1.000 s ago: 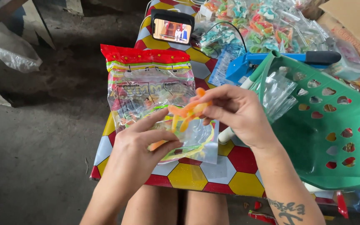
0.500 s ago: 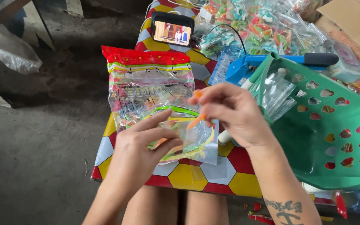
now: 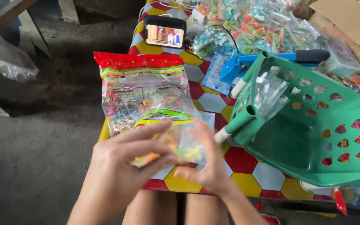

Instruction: The person is taking individual gummy candies from a large bag and placing them into smaller clear plastic bags on a table.

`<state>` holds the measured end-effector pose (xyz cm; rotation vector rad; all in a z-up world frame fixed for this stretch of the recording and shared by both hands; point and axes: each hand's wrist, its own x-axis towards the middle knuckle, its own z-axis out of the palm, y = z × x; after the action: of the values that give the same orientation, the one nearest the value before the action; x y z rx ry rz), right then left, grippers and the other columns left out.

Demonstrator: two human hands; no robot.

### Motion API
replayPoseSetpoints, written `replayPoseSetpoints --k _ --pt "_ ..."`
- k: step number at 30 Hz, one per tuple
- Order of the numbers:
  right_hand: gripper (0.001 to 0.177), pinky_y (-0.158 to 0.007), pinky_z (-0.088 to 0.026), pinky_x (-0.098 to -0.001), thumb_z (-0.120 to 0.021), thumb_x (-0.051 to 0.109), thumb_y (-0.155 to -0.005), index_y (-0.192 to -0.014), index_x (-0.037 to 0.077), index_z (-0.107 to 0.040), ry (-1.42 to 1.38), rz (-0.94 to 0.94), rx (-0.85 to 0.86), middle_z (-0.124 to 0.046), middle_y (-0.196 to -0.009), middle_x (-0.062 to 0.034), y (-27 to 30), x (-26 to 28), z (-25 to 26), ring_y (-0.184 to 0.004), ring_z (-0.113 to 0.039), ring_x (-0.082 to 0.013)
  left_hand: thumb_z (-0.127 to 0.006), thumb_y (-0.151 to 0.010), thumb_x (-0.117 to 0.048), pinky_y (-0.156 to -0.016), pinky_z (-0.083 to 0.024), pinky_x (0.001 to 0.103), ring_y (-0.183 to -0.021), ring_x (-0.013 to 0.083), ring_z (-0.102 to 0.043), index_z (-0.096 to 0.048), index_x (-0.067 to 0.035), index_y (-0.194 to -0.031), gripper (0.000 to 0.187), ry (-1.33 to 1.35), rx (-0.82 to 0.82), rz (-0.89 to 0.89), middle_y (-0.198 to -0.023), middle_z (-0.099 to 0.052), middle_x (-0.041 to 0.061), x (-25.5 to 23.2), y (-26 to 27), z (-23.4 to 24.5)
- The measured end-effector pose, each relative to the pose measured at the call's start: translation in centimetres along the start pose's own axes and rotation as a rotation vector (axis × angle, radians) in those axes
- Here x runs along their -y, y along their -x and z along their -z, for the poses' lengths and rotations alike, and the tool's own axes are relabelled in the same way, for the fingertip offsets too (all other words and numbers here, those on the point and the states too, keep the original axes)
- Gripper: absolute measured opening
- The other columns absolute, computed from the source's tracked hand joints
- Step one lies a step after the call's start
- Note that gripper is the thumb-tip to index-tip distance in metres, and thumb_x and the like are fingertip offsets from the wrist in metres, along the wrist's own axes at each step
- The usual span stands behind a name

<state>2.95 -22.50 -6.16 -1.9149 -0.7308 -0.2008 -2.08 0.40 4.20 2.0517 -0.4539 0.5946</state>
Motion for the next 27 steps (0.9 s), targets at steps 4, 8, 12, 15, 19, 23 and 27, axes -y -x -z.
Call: replayPoseSetpoints --k 4,8,12,15,19,23,27 --pt "0.092 -0.121 -0.040 -0.0428 -0.088 0.021 -0.078 -0.152 0.003 -0.037 -0.758 -0.397 0.246 -0.046 -0.157 -0.0140 1.7 0.9 -1.5 -0.147 -0.044 -0.0252 -0.080 -0.084 -0.025 -0.084 -0.061 0.026 -0.106 0.0130 -0.082 -0.082 -0.023 -0.086 0.004 0.131 0.169 0.006 -0.123 -0.080 -0.001 -1.8 -0.4 -0.6" --pt "0.056 -0.092 -0.061 -0.0334 -0.092 0.036 -0.072 -0.117 0.010 -0.069 -0.598 -0.398 0.179 -0.072 -0.112 -0.0053 4.9 -0.1 -0.8 -0.109 -0.070 -0.0175 -0.080 -0.084 -0.023 -0.091 -0.059 0.028 -0.104 0.0129 -0.080 -0.082 -0.018 -0.086 0.005 0.198 0.193 -0.037 -0.122 -0.079 0.001 -1.5 -0.5 -3.7" --pt "0.031 -0.092 -0.062 -0.0477 -0.073 0.011 -0.090 -0.113 -0.008 -0.066 -0.852 -0.470 0.006 -0.074 -0.109 -0.0280 9.8 -1.4 4.6 -0.103 -0.075 -0.0396 -0.075 -0.089 -0.025 -0.098 -0.057 0.032 -0.117 0.0194 -0.075 -0.073 -0.016 -0.108 0.021 0.275 0.191 -0.034 -0.132 -0.073 0.009 -2.1 -0.2 -6.6" --pt "0.031 -0.088 -0.064 -0.0556 -0.069 0.012 -0.086 -0.108 -0.009 -0.067 -0.710 -0.478 -0.294 -0.075 -0.106 -0.0327 12.2 -2.0 12.8 -0.096 -0.076 -0.0464 -0.071 -0.093 -0.027 -0.103 -0.055 0.036 -0.124 0.0249 -0.072 -0.067 -0.010 -0.124 0.036 0.286 0.093 -0.027 -0.132 -0.071 0.012 -0.8 1.4 -9.4" --pt "0.036 -0.103 -0.058 -0.0357 -0.084 0.009 -0.070 -0.098 0.012 -0.063 0.089 -0.695 -0.819 -0.075 -0.117 -0.0093 8.3 -0.8 21.5 -0.111 -0.072 -0.0191 -0.073 -0.093 -0.022 -0.090 -0.056 0.030 -0.097 0.0168 -0.076 -0.069 -0.015 -0.121 0.029 0.262 0.177 0.043 -0.102 -0.077 0.001 5.1 6.3 -16.6" --pt "0.044 -0.091 -0.053 -0.0265 -0.088 0.016 -0.072 -0.112 0.008 -0.071 0.252 -0.792 -0.535 -0.077 -0.107 -0.0047 5.0 -5.6 23.2 -0.096 -0.071 -0.0152 -0.068 -0.096 -0.018 -0.079 -0.058 0.031 -0.085 0.0187 -0.072 -0.067 -0.014 -0.120 0.024 0.250 0.291 -0.058 -0.095 -0.073 0.003 8.6 8.3 -20.9" --pt "0.056 -0.099 -0.058 -0.0340 -0.075 0.000 -0.077 -0.131 0.010 -0.061 0.020 -0.943 -0.287 -0.068 -0.126 -0.0084 0.4 -7.4 20.4 -0.114 -0.069 -0.0233 -0.069 -0.095 -0.016 -0.082 -0.055 0.038 -0.090 0.0266 -0.068 -0.065 -0.012 -0.125 0.030 0.128 0.298 -0.132 -0.104 -0.073 0.007 9.1 8.6 -21.5"
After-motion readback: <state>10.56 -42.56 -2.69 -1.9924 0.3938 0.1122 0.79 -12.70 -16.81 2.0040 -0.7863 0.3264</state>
